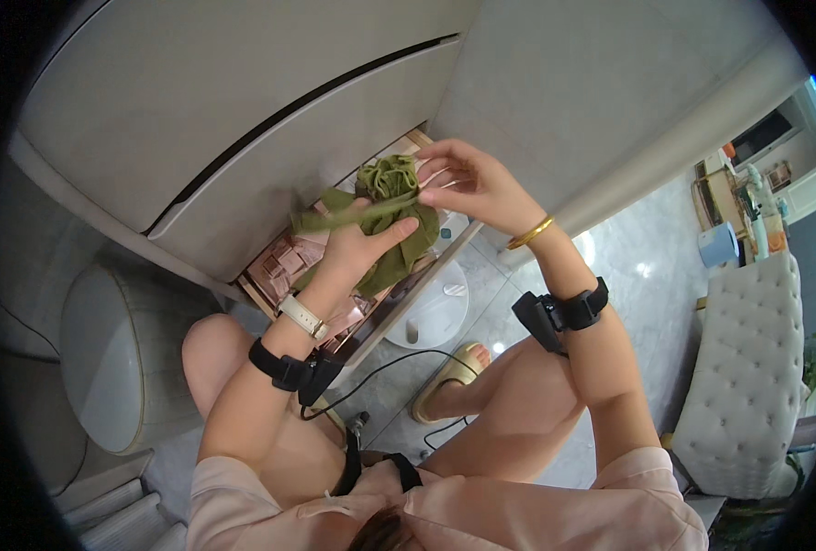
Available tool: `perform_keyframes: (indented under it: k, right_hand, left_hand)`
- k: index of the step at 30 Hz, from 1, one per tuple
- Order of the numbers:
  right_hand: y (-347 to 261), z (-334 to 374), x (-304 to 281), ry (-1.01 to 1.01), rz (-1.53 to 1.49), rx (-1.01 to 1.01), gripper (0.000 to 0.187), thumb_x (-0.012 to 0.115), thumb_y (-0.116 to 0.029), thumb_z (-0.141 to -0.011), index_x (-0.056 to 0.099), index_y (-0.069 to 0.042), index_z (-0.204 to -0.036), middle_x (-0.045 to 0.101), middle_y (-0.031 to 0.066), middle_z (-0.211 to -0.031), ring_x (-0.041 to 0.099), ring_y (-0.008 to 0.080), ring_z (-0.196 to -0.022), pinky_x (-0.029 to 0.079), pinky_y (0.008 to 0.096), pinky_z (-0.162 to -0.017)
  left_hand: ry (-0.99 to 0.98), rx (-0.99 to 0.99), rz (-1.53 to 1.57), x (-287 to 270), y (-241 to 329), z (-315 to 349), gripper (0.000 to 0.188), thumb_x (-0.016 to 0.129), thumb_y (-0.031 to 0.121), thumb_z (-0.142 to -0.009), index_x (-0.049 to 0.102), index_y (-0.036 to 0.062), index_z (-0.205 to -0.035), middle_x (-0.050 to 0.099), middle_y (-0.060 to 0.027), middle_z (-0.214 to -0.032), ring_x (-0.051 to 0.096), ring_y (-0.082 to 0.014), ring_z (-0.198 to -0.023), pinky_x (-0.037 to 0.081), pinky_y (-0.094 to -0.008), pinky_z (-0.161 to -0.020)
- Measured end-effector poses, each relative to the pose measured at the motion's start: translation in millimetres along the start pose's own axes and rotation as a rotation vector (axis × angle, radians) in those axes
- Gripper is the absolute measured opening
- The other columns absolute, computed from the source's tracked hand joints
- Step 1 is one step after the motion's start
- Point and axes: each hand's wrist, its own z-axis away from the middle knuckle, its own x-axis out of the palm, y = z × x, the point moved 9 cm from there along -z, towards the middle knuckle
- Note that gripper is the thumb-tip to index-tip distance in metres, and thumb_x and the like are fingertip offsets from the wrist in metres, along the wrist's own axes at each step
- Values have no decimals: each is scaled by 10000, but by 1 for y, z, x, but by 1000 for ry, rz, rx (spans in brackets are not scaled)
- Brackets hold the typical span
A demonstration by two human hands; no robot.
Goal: The person organizes boxes of skincare products in a drawer by hand, moving items between two drawers and placing some inside a green fabric pouch.
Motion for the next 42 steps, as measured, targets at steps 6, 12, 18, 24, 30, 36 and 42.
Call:
perform_keyframes:
  k: [6,12,18,24,30,36,42]
  right_hand:
    - [1,-6,6,-53,164,-103,212,729,-137,-790,564,-19,-854,565,0,-777,552,66,-745,468,216,-684]
    - [2,-11,4,-62,52,-105,266,743,-152,-780,519,-23,-846,527,-15,-748,514,52,-710,445,201,-642]
    - [5,-43,8,-160,-33,-45,268,748,-141,-784,511,-29,-837,489,-37,-717,460,33,-676,397,193,-581]
    - [-27,-44,-10,-132,140,14,228,726,-59,-786,510,-39,-859,451,-44,-734,428,32,-679,388,198,-588]
    - [-51,-29,-43,-64,-30,-66,287,689,29,-781,506,-52,-988,426,-44,-776,409,39,-728,402,200,-637]
    - [-62,-19,-22,-329,19,104,262,718,-1,-765,575,-47,-979,539,9,-978,517,101,-898,450,253,-794]
    - [-94,6,-23,-567,351,-157,157,689,-38,-797,572,-36,-901,518,14,-882,504,109,-899,463,275,-827]
  left_hand:
    - [128,183,-271,-15,8,-7,471,761,300,-769,582,-50,-1029,635,-114,-942,589,-164,-886,462,-290,-814]
    - [125,217,-245,-19,18,-11,313,706,236,-814,620,-38,-940,652,-123,-868,586,-176,-808,458,-302,-735]
    - [354,385,-381,-36,48,-10,229,658,201,-834,626,-25,-837,614,-169,-741,573,-280,-670,455,-323,-666]
    - [704,421,-488,-70,74,8,220,648,181,-842,626,-37,-830,622,-138,-694,551,-222,-606,442,-309,-620]
    - [775,335,-16,-79,71,22,210,614,169,-888,626,-38,-854,567,-14,-661,465,-79,-641,415,-256,-615]
    - [830,360,166,-71,88,60,227,608,181,-905,641,-42,-885,563,13,-709,455,-71,-678,401,-240,-635]
    - [890,171,602,-65,65,101,263,571,195,-941,640,-53,-994,564,46,-835,442,-43,-771,380,-221,-706]
